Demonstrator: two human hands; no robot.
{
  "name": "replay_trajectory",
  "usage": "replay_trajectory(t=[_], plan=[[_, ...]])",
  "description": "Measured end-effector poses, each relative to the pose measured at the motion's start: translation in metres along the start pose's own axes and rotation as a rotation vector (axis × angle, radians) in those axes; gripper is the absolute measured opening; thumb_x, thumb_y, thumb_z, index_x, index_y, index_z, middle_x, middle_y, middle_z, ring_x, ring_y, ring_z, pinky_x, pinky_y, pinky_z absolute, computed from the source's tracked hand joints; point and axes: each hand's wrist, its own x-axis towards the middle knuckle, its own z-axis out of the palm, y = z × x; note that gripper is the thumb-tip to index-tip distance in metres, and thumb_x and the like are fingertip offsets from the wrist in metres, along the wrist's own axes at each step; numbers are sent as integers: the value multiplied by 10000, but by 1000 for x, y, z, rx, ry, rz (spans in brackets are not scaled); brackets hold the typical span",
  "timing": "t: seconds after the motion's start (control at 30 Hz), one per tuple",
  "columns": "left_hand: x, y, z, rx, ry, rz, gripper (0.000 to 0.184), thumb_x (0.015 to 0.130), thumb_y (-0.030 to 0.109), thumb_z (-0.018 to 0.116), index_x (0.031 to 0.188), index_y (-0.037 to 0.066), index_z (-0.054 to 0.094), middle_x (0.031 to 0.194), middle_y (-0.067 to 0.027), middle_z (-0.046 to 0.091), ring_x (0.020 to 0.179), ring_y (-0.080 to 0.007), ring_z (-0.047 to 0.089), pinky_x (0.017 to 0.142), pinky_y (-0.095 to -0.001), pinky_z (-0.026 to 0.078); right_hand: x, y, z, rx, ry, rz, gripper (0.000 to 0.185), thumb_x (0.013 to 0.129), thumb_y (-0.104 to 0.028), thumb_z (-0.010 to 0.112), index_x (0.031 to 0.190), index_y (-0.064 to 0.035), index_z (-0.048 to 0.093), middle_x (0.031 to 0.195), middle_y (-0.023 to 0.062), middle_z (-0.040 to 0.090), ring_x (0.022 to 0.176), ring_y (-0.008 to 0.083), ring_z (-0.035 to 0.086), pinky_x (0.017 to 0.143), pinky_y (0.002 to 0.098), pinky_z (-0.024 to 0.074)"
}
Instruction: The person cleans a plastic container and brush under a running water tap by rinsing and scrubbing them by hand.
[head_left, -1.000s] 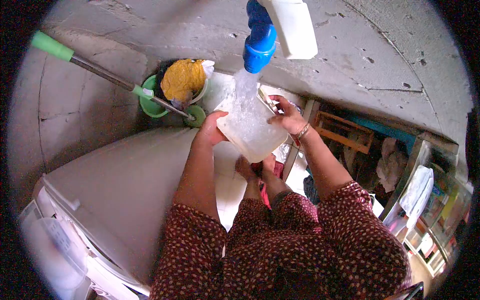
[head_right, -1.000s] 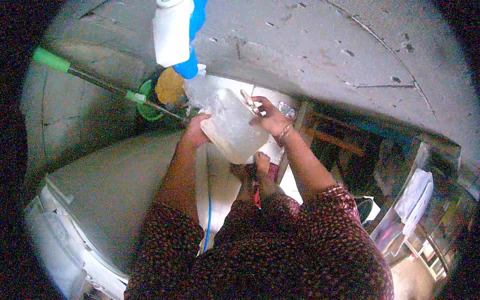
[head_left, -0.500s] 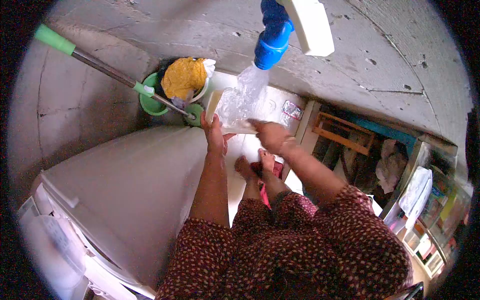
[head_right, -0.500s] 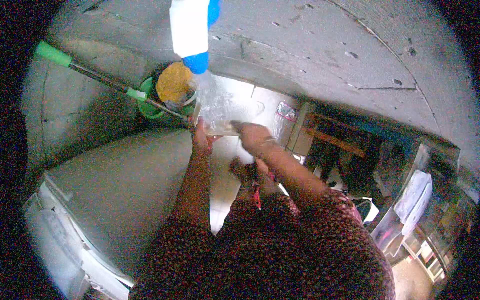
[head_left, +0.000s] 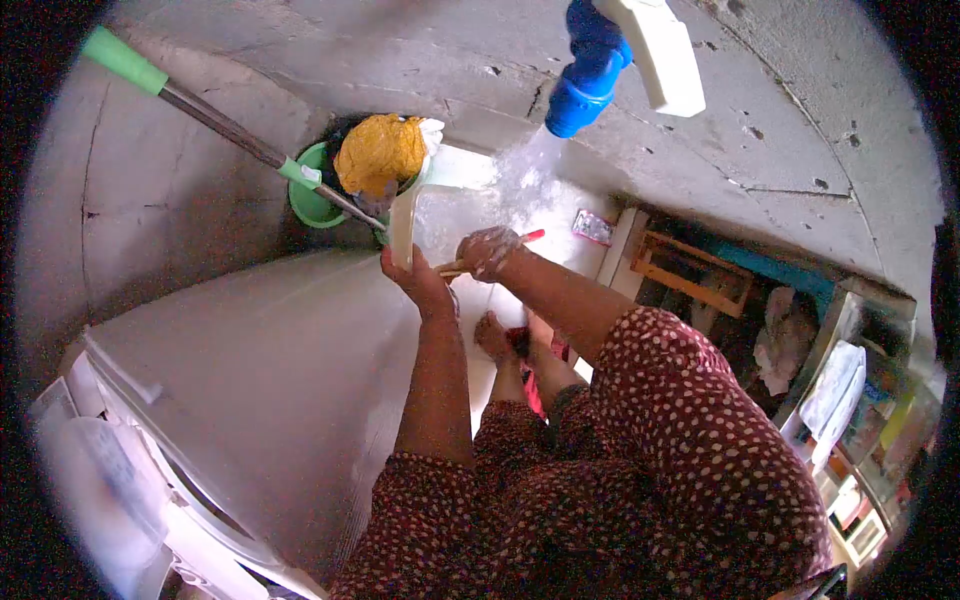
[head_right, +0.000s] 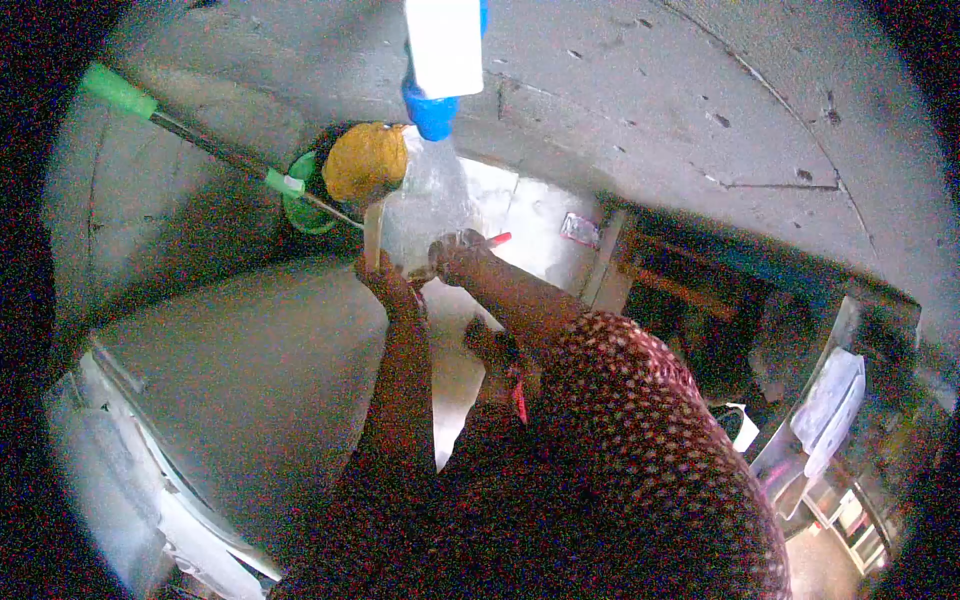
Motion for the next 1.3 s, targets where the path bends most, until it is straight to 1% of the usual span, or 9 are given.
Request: replay_trajectory(t=[0.03,0.17,0.3,0.8,0.83,0.97,1.1,1.23,1.3], plan=[[9,-12,-3,21,-8,48,419,857,106,458,1222,62,257,1178,-128,350,1071,-247,382,914,-363,330,5,3,-7,59,-183,111,216,765,-232,518,927,-152,636,890,81,632,849,250,603,726,375,474],[19,-21,0,-203,-181,202,417,861,109,462,1225,47,268,1189,-131,350,1083,-242,373,947,-358,288,16,-12,-6,313,-44,-49,245,768,-197,505,978,-134,615,905,137,616,862,309,583,739,379,465],[25,-23,2,-95,-104,220,410,863,94,459,1227,45,277,1196,-138,350,1095,-239,365,946,-353,286,2,7,7,93,-17,-68,280,780,-177,482,1038,-185,591,955,141,603,894,287,579,768,379,456],[17,2,12,-82,-43,266,452,838,68,453,1235,47,238,1179,-139,339,1075,-246,371,936,-362,296,26,6,23,517,-88,-77,398,747,-112,491,1143,-93,518,1023,146,592,929,289,568,804,359,436],[18,1,12,-40,-63,303,450,840,70,451,1235,43,238,1178,-139,340,1078,-246,369,938,-363,294,33,5,21,555,-15,-268,420,736,-59,489,1156,-57,497,1034,178,579,933,291,566,806,351,435],[11,27,12,-16,-102,341,449,841,68,452,1233,33,236,1174,-141,347,1091,-244,361,943,-365,288,17,-1,30,764,261,-255,447,692,48,441,1129,-36,483,1002,193,581,921,305,568,770,369,433],[16,14,12,-61,-135,435,481,823,54,488,1233,27,238,1179,-145,343,1103,-245,353,947,-369,286,16,-4,39,538,-74,-29,468,701,22,473,1157,-67,424,919,145,596,855,236,580,680,350,450],[15,21,13,75,-126,502,490,794,42,523,1217,16,277,1185,-171,333,1098,-280,363,947,-387,289,11,-19,31,1350,-34,-26,560,669,-21,562,1192,-107,379,1017,141,576,882,258,565,694,359,462],[15,31,21,193,-44,457,491,778,42,536,1207,8,299,1181,-194,332,1091,-313,371,946,-401,291,16,-15,69,1163,55,-55,533,686,-29,537,1191,-102,380,1015,150,575,903,280,566,711,371,462]])
